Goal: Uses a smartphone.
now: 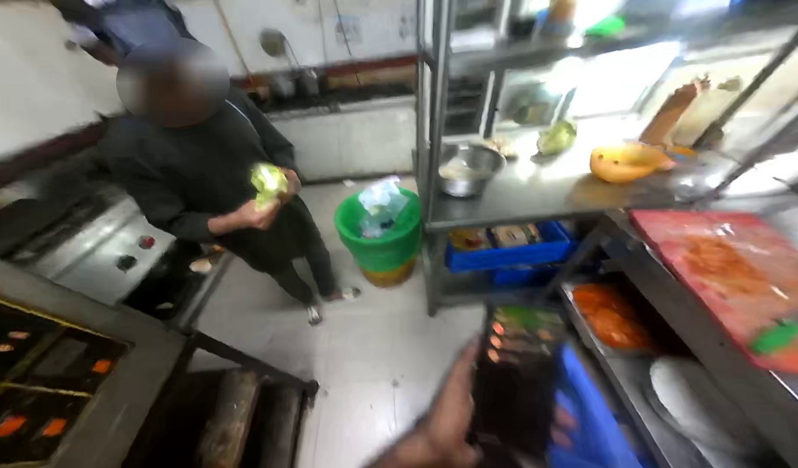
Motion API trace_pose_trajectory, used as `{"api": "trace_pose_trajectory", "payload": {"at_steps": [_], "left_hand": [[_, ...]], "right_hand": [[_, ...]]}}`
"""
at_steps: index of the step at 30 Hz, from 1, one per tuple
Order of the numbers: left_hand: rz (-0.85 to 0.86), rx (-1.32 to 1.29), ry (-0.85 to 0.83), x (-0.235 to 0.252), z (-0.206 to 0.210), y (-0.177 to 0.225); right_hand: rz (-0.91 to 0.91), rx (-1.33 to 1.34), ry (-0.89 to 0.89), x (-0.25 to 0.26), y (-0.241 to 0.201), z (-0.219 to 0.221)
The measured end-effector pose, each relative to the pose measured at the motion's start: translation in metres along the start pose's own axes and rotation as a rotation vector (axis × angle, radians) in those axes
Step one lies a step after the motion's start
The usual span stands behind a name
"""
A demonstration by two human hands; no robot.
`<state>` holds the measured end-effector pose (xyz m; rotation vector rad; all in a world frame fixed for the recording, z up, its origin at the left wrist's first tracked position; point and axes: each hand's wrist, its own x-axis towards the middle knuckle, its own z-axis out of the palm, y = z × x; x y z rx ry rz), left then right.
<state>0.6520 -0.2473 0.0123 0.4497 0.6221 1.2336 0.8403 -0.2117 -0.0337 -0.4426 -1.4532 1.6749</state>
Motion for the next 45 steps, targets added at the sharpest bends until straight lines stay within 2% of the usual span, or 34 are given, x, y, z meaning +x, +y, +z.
{"api": "trace_pose_trajectory", "payload": {"at_steps": [2, 4, 8, 13, 18, 23, 27, 30, 35, 38, 41, 45], "left_hand": [[0.01, 0.019, 0.035, -0.004, 0.002, -0.005], [0.063, -0.017, -0.044, 0.002, 0.009, -0.01], [0.139, -0.125, -0.128, 0.007, 0.031, -0.016], [0.202, -0.167, -0.013, 0.011, 0.06, -0.042], [0.179, -0.202, -0.027, 0.015, 0.082, -0.068], [0.144, -0.214, -0.01, 0.016, 0.103, -0.095], [0.075, -0.255, -0.127, 0.014, 0.11, -0.113], [0.005, -0.252, -0.179, 0.011, 0.111, -0.125], [-0.032, -0.232, -0.189, 0.002, 0.117, -0.136], [-0.03, -0.212, -0.192, -0.002, 0.117, -0.138], [-0.03, -0.19, -0.173, -0.006, 0.116, -0.136], [-0.017, -0.162, -0.169, -0.015, 0.11, -0.132]], "right_hand": [[0.12, -0.008, -0.005, 0.002, -0.019, 0.002], [0.18, 0.028, -0.055, 0.006, -0.032, -0.008], [0.164, 0.074, -0.169, 0.01, -0.054, -0.024], [0.175, 0.073, -0.135, -0.007, -0.063, -0.044], [0.15, -0.026, -0.093, -0.031, -0.07, -0.067], [0.132, 0.084, -0.097, -0.059, -0.077, -0.09], [0.121, 0.171, -0.043, -0.08, -0.076, -0.109], [0.125, 0.267, 0.068, -0.097, -0.073, -0.121], [0.206, 0.42, 0.243, -0.131, -0.053, -0.135], [0.334, 0.34, 0.301, -0.154, -0.037, -0.132], [0.43, 0.164, 0.257, -0.167, -0.024, -0.12], [0.423, -0.073, 0.15, -0.164, -0.019, -0.106]]}}
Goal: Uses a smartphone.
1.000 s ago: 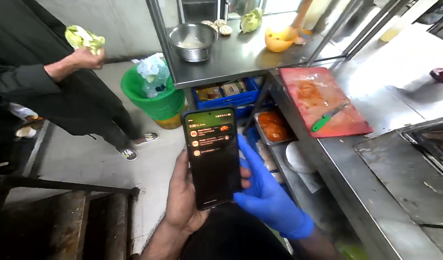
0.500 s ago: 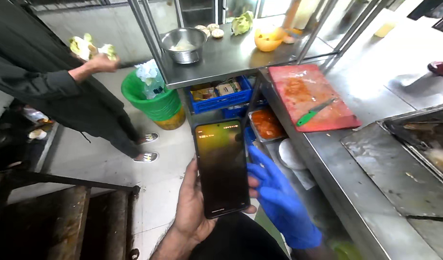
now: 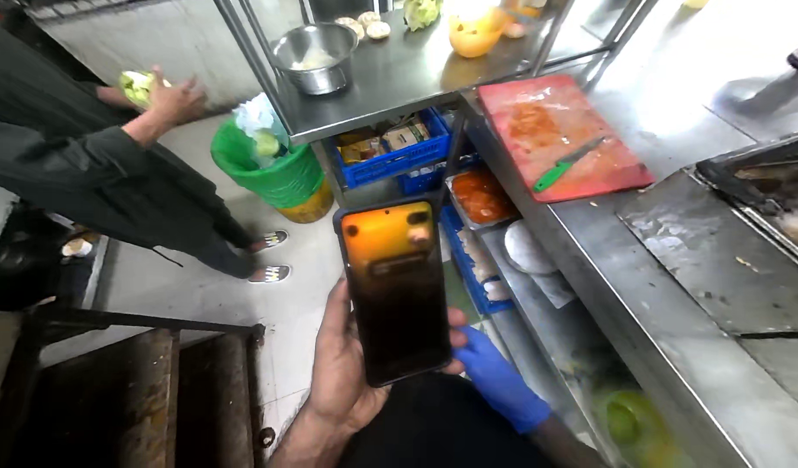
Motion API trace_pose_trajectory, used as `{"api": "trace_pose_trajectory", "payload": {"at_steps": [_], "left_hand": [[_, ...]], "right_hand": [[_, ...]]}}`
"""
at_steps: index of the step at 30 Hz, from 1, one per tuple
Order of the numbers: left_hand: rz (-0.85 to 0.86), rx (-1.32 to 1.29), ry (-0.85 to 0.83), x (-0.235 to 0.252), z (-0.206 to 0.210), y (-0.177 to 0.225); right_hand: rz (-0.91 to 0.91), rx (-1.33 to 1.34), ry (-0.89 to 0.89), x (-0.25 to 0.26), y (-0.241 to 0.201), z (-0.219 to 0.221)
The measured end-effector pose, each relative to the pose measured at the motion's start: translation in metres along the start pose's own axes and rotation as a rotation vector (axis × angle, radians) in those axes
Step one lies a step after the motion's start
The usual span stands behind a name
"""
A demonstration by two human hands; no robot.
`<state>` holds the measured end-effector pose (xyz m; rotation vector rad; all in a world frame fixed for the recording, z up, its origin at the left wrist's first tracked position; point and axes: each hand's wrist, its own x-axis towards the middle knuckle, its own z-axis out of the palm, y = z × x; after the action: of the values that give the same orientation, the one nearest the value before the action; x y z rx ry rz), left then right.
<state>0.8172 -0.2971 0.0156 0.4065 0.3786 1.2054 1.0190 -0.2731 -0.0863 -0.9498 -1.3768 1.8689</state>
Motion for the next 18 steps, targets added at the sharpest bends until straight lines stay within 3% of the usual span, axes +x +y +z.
{"api": "trace_pose_trajectory", "payload": {"at_steps": [2, 6, 9, 12, 18], "left_hand": [[0.006, -0.008, -0.011, -0.005, -0.001, 0.004], [-0.001, -0.023, -0.026, -0.015, -0.005, 0.011], [-0.007, -0.038, -0.02, -0.021, -0.009, 0.017], [-0.01, -0.053, -0.027, -0.026, -0.012, 0.021], [-0.012, -0.047, -0.057, -0.034, -0.013, 0.028]], "right_hand": [[-0.011, -0.157, -0.097, 0.002, -0.006, 0.008], [0.147, -0.297, -0.353, 0.004, -0.01, 0.021], [0.08, -0.337, -0.489, 0.005, -0.012, 0.023], [0.038, -0.358, -0.529, 0.006, -0.012, 0.028], [0.246, -0.325, -0.543, 0.009, -0.019, 0.042]]}}
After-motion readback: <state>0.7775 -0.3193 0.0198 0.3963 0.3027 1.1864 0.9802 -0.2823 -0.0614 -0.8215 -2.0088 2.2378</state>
